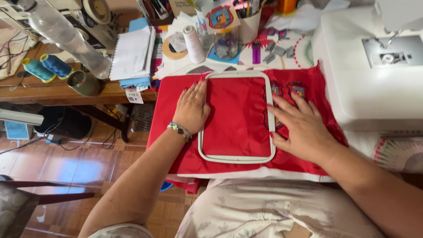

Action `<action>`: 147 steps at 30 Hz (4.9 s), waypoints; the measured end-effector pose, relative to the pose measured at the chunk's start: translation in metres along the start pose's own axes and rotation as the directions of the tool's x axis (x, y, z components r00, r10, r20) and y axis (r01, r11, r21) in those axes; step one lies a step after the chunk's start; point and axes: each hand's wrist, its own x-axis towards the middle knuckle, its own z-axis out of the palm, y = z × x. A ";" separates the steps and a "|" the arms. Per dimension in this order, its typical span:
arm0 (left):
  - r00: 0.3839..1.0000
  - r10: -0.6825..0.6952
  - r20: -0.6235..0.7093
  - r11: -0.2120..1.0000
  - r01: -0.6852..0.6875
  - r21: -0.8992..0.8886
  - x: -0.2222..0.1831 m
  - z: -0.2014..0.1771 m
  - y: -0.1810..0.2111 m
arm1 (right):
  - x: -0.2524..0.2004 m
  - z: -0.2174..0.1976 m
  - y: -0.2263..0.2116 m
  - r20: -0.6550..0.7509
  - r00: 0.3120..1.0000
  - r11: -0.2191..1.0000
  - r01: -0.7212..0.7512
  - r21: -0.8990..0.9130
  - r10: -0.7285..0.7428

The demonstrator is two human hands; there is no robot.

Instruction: Preparing fabric for machine embroidery by securing it in an embroidery hoop

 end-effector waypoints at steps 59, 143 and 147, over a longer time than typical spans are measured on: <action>0.995 0.102 0.004 0.982 -0.101 0.160 0.020 -0.023 0.035 | 0.010 0.023 0.020 -0.271 0.947 0.977 0.197 0.077 -0.170; 0.947 -0.212 0.242 0.977 0.205 0.058 0.004 -0.039 0.059 | 0.056 -0.109 0.049 0.283 0.866 0.817 -0.488 0.307 0.411; 0.942 -0.219 0.254 0.976 0.212 0.056 0.008 -0.040 0.059 | 0.085 -0.084 -0.008 0.164 0.947 0.658 -0.311 0.686 0.276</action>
